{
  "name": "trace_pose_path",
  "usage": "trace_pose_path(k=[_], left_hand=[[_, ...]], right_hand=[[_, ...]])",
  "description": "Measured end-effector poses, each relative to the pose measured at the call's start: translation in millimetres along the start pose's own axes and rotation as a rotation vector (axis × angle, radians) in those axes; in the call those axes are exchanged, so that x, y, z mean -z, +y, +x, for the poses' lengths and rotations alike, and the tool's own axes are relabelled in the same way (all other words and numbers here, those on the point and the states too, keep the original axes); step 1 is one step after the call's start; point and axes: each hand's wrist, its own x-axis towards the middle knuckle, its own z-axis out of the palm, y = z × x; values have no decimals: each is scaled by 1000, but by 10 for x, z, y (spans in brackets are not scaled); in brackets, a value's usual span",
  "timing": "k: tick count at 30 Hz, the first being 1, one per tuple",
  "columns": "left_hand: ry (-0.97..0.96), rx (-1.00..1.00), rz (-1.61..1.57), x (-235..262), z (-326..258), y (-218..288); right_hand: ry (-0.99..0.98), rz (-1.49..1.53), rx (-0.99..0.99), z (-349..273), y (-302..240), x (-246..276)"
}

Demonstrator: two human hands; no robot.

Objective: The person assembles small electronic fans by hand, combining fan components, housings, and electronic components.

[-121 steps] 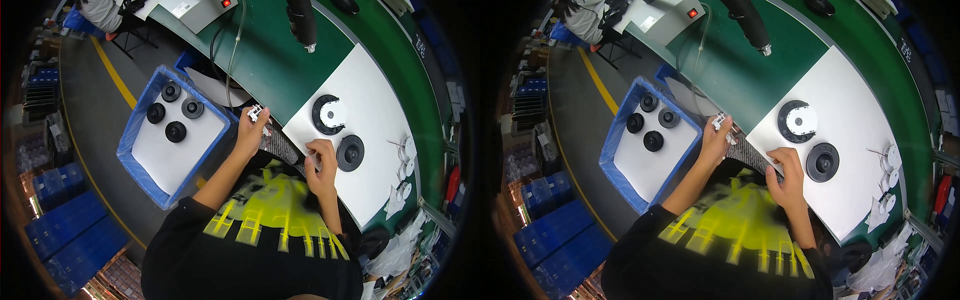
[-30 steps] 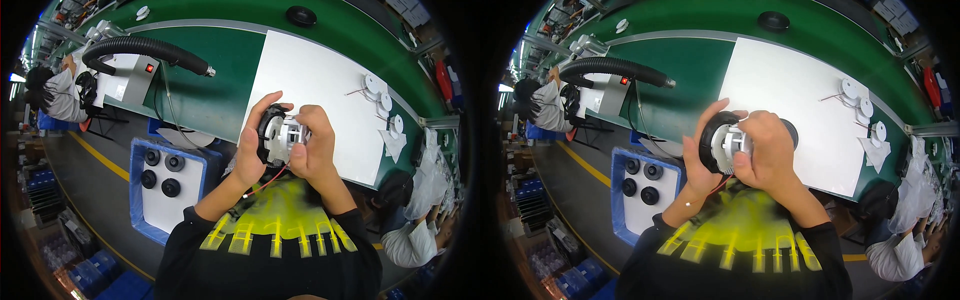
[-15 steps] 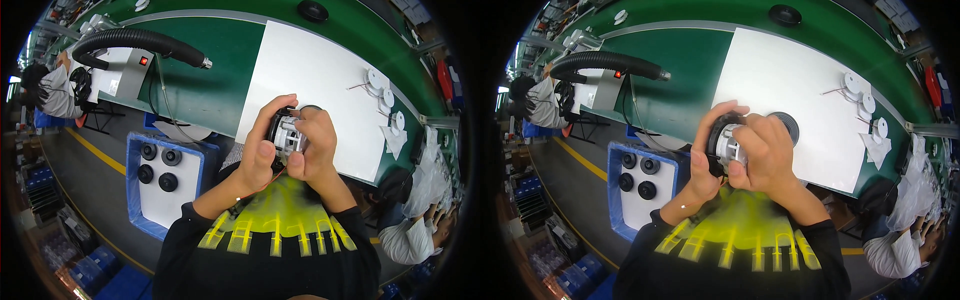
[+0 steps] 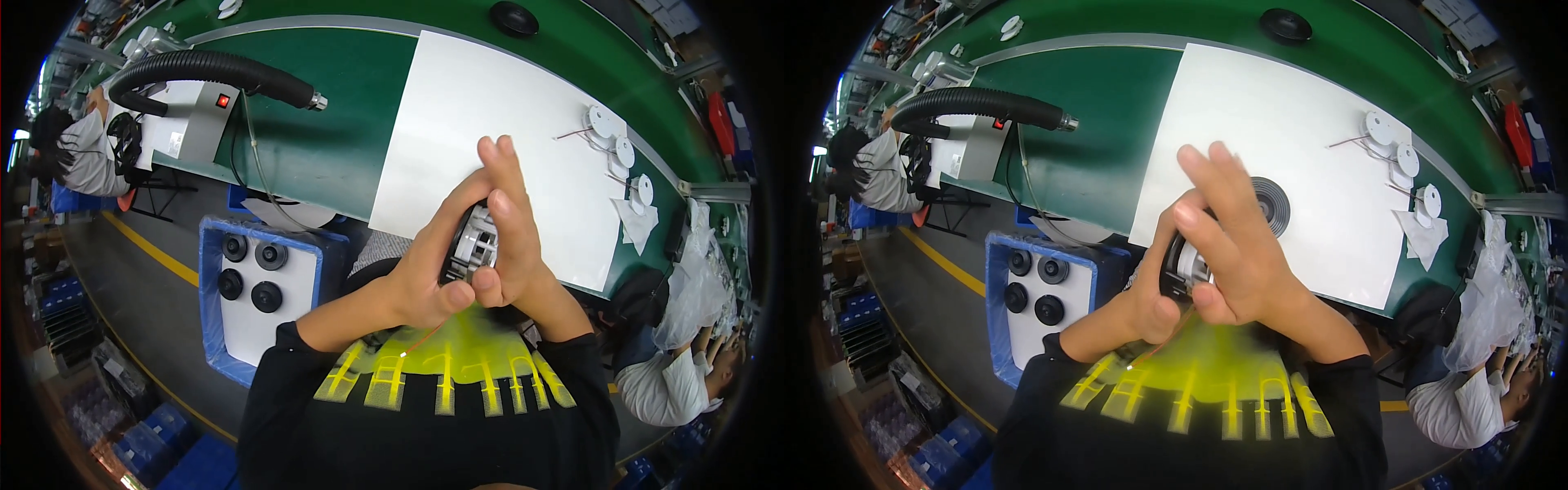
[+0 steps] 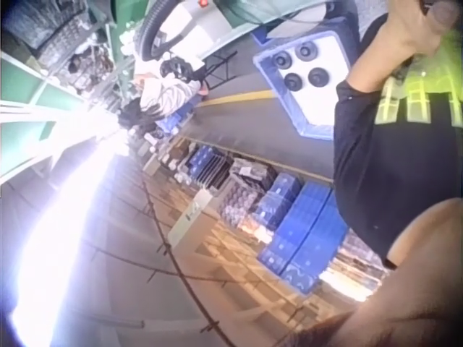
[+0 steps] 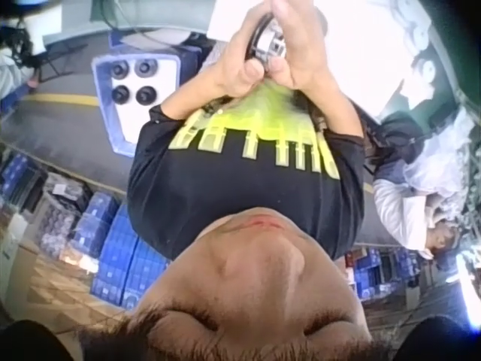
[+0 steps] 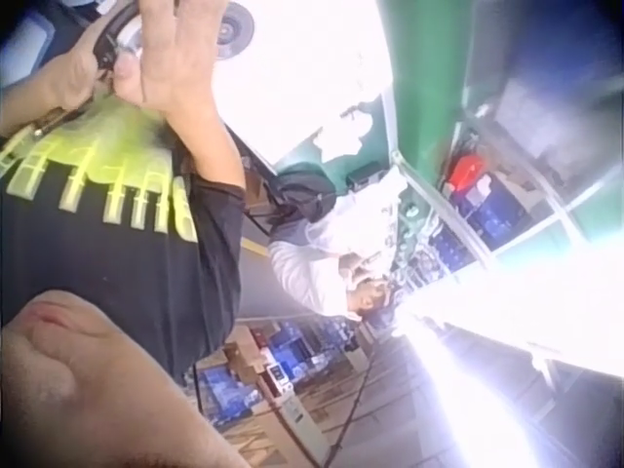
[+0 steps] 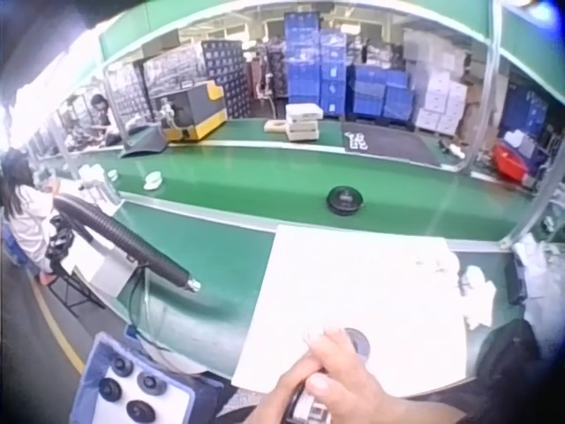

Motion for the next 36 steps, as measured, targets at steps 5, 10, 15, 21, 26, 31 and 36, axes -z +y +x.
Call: trace_pose_path(k=[5,10,15,21,26,31,36], left_hand=[[-39,-71,118,-23,-56,-162],[-18,-25,136,-75,14,-178],[70,-118,186,2,53,-332],[36,-352,199,1,90,-420],[19,-357,226,19,122,-476],[231,-73,99,-14,170,-386],[467,219,264,330,96,-361]], right_hand=[[60,72,-18,-148,61,-57],[133,89,-39,-229,135,-61],[167,-68,-73,-351,171,-60],[332,-43,-21,-440,190,-96],[340,47,-49,-451,210,-60],[46,-263,-154,-239,339,421],[-74,-641,-582,79,1228,1389]])
